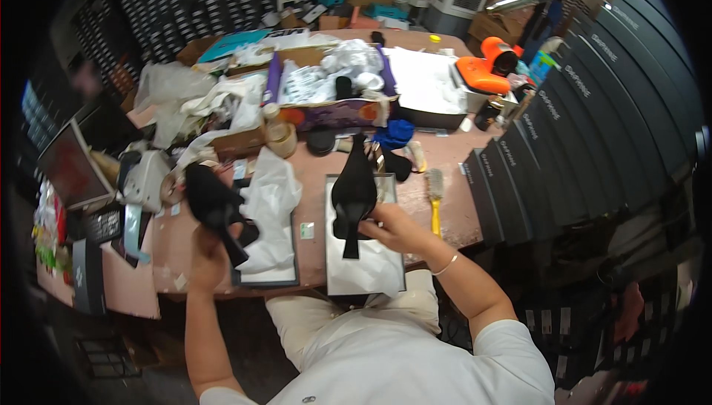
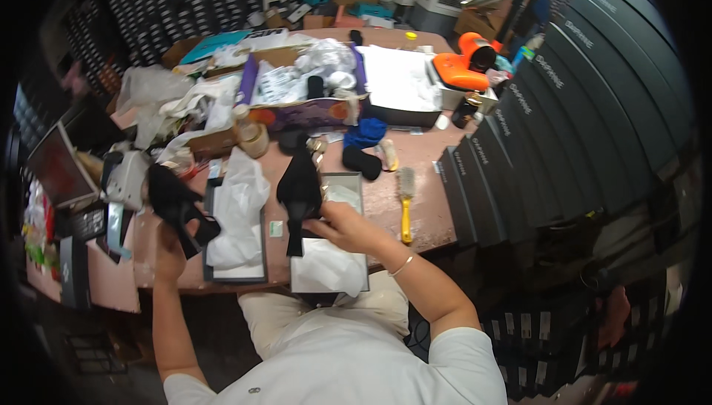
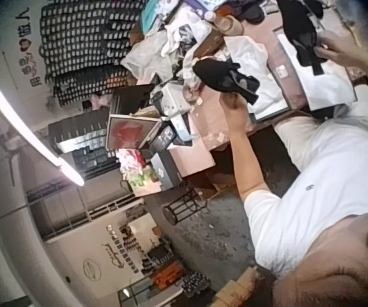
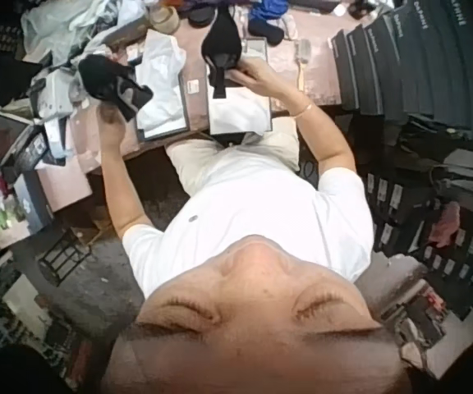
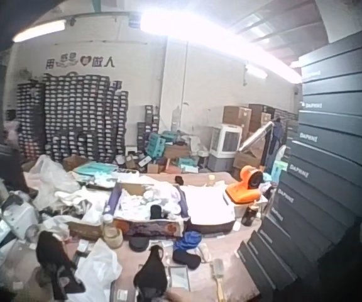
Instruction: Packaging black high-heeled shoes into shoeboxes with protective wrapping paper.
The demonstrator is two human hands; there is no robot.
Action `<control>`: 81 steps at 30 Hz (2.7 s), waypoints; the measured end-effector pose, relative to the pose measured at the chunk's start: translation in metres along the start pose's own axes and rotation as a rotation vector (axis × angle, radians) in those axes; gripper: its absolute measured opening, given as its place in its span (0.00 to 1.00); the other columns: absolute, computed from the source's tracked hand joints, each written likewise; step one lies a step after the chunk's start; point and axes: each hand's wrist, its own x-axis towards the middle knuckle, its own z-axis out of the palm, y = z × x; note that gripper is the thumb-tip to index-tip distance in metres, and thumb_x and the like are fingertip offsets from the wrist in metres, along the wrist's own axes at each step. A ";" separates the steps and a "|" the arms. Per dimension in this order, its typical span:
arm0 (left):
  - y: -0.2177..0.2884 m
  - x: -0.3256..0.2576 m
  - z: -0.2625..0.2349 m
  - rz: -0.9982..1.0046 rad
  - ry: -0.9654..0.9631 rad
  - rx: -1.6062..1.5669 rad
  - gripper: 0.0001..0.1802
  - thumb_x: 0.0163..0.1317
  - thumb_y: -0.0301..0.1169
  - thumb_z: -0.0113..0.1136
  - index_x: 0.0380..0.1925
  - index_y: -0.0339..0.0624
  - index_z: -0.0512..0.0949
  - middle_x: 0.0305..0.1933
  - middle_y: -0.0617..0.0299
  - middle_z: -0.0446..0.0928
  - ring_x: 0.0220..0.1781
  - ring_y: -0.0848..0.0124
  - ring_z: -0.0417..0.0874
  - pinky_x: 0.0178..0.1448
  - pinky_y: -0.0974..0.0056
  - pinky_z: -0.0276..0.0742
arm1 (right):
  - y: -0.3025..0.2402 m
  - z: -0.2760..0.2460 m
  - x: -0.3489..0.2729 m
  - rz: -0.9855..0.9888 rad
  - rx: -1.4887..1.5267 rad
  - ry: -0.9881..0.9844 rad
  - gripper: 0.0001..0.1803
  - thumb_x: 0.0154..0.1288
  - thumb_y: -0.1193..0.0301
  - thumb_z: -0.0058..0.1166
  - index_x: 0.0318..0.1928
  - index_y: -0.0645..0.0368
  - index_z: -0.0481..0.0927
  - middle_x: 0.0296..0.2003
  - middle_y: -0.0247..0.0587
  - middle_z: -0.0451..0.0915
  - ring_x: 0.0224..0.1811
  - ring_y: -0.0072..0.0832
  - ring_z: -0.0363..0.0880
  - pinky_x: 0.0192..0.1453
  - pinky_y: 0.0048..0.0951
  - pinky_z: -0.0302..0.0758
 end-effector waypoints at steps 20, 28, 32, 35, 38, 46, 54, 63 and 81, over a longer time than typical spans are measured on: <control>-0.004 -0.047 0.091 -0.547 -0.486 -0.916 0.21 0.72 0.39 0.46 0.55 0.33 0.71 0.49 0.54 0.78 0.49 0.69 0.81 0.52 0.65 0.79 | 0.048 0.064 -0.026 0.452 1.015 -0.108 0.22 0.74 0.60 0.39 0.55 0.65 0.72 0.41 0.41 0.80 0.39 0.25 0.82 0.45 0.26 0.81; -0.003 -0.048 0.090 -0.585 -0.480 -1.004 0.20 0.72 0.38 0.46 0.54 0.33 0.71 0.49 0.54 0.78 0.48 0.70 0.81 0.52 0.66 0.79 | 0.038 0.065 -0.025 0.510 1.015 -0.062 0.23 0.74 0.58 0.39 0.53 0.66 0.74 0.42 0.41 0.80 0.40 0.23 0.80 0.47 0.25 0.79; -0.003 -0.054 0.089 -0.559 -0.477 -0.966 0.21 0.72 0.39 0.47 0.54 0.33 0.71 0.50 0.54 0.78 0.49 0.70 0.81 0.52 0.66 0.79 | 0.043 0.067 -0.029 0.462 0.995 -0.089 0.22 0.74 0.59 0.40 0.53 0.66 0.74 0.42 0.40 0.80 0.40 0.23 0.80 0.46 0.25 0.79; -0.001 -0.055 0.086 -0.531 -0.501 -0.913 0.22 0.71 0.41 0.49 0.55 0.34 0.71 0.50 0.55 0.79 0.49 0.70 0.81 0.52 0.66 0.79 | 0.038 0.067 -0.029 0.399 0.951 -0.113 0.22 0.73 0.59 0.42 0.53 0.65 0.74 0.41 0.39 0.80 0.40 0.23 0.80 0.46 0.26 0.79; 0.002 -0.056 0.083 -0.522 -0.511 -0.878 0.23 0.71 0.42 0.50 0.55 0.34 0.71 0.51 0.56 0.79 0.50 0.71 0.81 0.52 0.66 0.79 | 0.034 0.068 -0.032 0.340 0.913 -0.110 0.25 0.73 0.54 0.43 0.51 0.65 0.75 0.40 0.37 0.80 0.41 0.21 0.79 0.47 0.24 0.78; 0.004 -0.058 0.076 -0.363 -0.600 -0.625 0.25 0.70 0.43 0.52 0.56 0.33 0.71 0.51 0.59 0.78 0.52 0.72 0.77 0.59 0.67 0.71 | 0.048 0.063 -0.050 0.215 0.444 -0.153 0.28 0.74 0.51 0.43 0.52 0.66 0.77 0.43 0.36 0.81 0.44 0.19 0.76 0.50 0.21 0.73; 0.019 -0.060 0.074 -0.323 -0.609 -0.563 0.21 0.71 0.40 0.52 0.54 0.33 0.72 0.49 0.62 0.77 0.50 0.76 0.73 0.58 0.68 0.69 | 0.026 0.063 -0.057 0.046 0.520 -0.113 0.24 0.75 0.56 0.43 0.53 0.66 0.76 0.46 0.37 0.81 0.47 0.22 0.76 0.54 0.24 0.71; -0.006 -0.018 0.054 -0.245 -0.400 0.189 0.20 0.66 0.40 0.58 0.37 0.27 0.78 0.25 0.62 0.80 0.30 0.72 0.78 0.36 0.61 0.74 | 0.010 0.053 -0.047 0.002 0.201 0.027 0.15 0.73 0.64 0.47 0.44 0.65 0.77 0.30 0.44 0.79 0.30 0.27 0.75 0.37 0.30 0.72; -0.012 -0.073 0.110 -0.466 0.466 -1.162 0.36 0.62 0.31 0.49 0.71 0.57 0.52 0.59 0.56 0.69 0.54 0.61 0.76 0.57 0.57 0.75 | 0.026 0.038 -0.075 0.356 1.132 -0.124 0.37 0.69 0.51 0.43 0.71 0.59 0.57 0.62 0.49 0.70 0.66 0.39 0.67 0.66 0.42 0.66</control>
